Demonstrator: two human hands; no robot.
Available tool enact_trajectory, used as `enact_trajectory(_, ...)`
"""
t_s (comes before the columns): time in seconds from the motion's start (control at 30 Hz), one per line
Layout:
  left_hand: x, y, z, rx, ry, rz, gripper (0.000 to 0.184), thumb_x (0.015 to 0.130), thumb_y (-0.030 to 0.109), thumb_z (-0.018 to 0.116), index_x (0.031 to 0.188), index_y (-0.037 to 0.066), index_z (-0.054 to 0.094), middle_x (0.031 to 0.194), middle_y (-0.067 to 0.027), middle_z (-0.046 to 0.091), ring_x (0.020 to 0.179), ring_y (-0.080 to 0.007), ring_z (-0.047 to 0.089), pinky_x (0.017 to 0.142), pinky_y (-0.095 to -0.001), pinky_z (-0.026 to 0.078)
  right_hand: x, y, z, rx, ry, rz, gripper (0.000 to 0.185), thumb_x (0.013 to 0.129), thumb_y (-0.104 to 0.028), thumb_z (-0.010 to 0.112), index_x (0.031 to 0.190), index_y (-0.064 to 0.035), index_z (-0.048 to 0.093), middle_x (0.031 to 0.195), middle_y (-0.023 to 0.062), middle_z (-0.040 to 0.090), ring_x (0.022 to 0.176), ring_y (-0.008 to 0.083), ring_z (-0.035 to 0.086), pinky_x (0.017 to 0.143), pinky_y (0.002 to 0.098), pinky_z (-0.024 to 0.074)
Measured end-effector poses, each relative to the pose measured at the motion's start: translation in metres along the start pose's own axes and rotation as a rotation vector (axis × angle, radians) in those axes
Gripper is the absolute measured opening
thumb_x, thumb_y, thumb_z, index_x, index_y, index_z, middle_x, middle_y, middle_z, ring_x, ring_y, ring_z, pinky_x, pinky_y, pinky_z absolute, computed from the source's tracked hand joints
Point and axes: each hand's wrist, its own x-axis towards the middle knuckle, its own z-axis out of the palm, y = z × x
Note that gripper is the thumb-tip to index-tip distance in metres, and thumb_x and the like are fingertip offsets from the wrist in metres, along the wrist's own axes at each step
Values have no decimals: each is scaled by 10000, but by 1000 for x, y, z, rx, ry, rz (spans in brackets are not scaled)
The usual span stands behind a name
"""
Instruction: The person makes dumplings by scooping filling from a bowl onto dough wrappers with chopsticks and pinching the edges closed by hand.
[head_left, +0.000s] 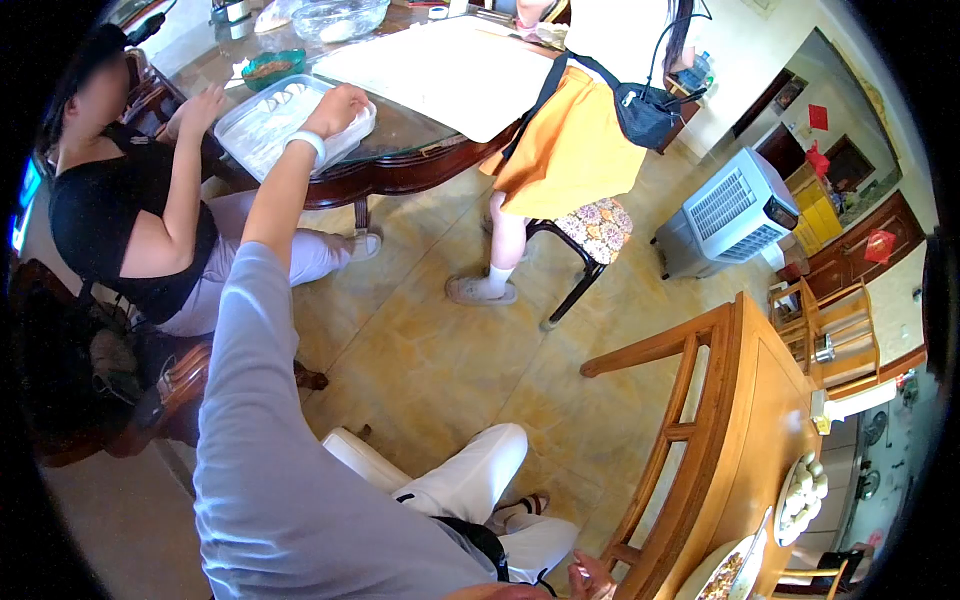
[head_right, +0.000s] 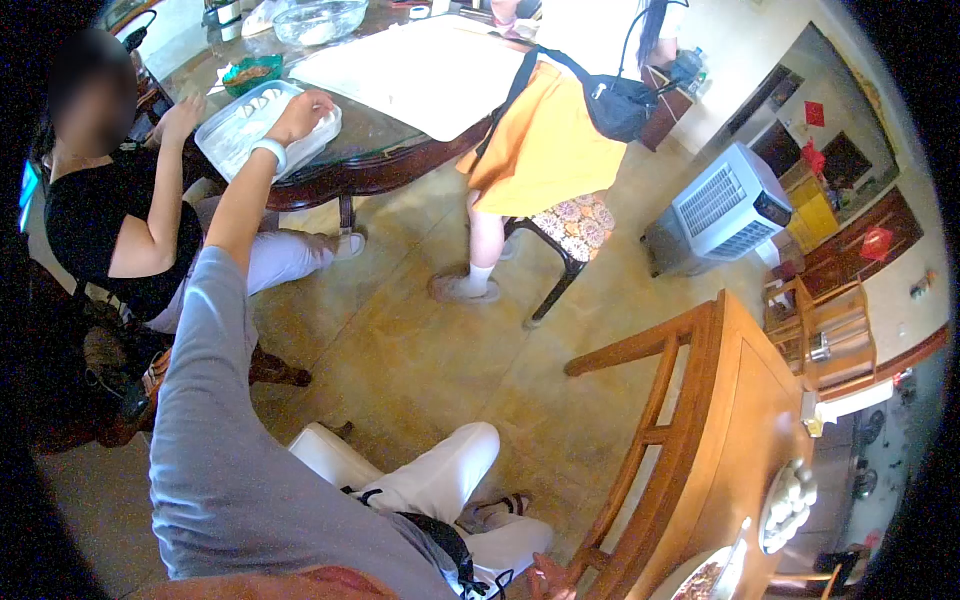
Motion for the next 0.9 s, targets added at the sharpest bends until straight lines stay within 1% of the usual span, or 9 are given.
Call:
enact_trajectory(0.2, -3, -4, -1, -184, 233, -214, 201, 804, 23, 539, 967, 42, 654, 945, -105, 654, 861, -206, 617, 790, -295, 468, -3, 2, -1, 2, -10, 4, 350, 868, -123, 568, 1210, -63, 524, 719, 20, 503, 551, 99, 425, 501, 223, 363)
enact_trajectory(0.3, -9, -4, -8, -199, 196, -412, 199, 802, 16, 524, 951, 19, 655, 885, -100, 658, 807, -148, 622, 737, -258, 477, -3, 4, 0, 6, -20, -3, 351, 868, -123, 568, 1212, -64, 523, 712, 18, 500, 545, 97, 421, 496, 222, 360)
enact_trajectory(0.47, -10, -2, -1, -843, 102, -576, 246, 826, 86, 497, 1028, -42, 554, 891, -113, 602, 747, -197, 604, 686, -303, 523, -4, 6, 1, 8, -30, -22, 353, 869, -122, 567, 1214, -66, 522, 701, 13, 497, 535, 94, 414, 488, 220, 355)
enact_trajectory(0.57, -21, 26, 0, -959, 143, -532, 232, 820, 132, 513, 973, -39, 546, 844, -92, 586, 747, -179, 588, 720, -294, 510, -6, 7, 0, 6, -26, -27, 353, 869, -122, 567, 1215, -66, 521, 694, 10, 495, 529, 92, 410, 484, 219, 353)
enact_trajectory(0.6, -23, 32, -5, -966, 55, -496, 210, 810, 181, 545, 916, 0, 559, 788, -77, 572, 763, -174, 574, 752, -290, 492, -8, 7, 1, 7, -27, -27, 354, 870, -122, 567, 1216, -67, 521, 691, 9, 494, 527, 91, 409, 482, 218, 352)
enact_trajectory(0.67, -12, 19, 4, -591, 138, -447, 242, 813, 161, 521, 971, -15, 571, 873, -134, 609, 848, -240, 589, 738, -337, 478, -11, 8, 2, 10, -23, -26, 354, 870, -122, 566, 1217, -67, 520, 687, 7, 492, 522, 90, 406, 479, 217, 350)
enact_trajectory(0.73, -11, 26, 14, -204, 418, -490, 267, 851, 187, 479, 1020, -2, 564, 938, -177, 625, 897, -317, 591, 733, -365, 462, -15, 10, 4, 15, -20, -24, 355, 870, -122, 566, 1218, -68, 519, 682, 6, 491, 518, 89, 403, 476, 217, 348)
enact_trajectory(0.83, -64, 86, 7, -434, 536, -179, 249, 880, 195, 466, 1024, 22, 571, 919, -160, 631, 857, -312, 603, 732, -363, 463, -19, 13, 10, 26, -19, -25, 356, 871, -122, 566, 1219, -68, 519, 675, 3, 489, 512, 87, 399, 472, 215, 345)
enact_trajectory(0.9, -116, 124, 17, -617, 346, -77, 232, 888, 196, 479, 1005, 17, 568, 878, -142, 629, 801, -301, 606, 728, -360, 465, -23, 16, 14, 32, -14, -25, 356, 871, -122, 566, 1220, -69, 518, 670, 1, 487, 508, 85, 396, 469, 215, 343)
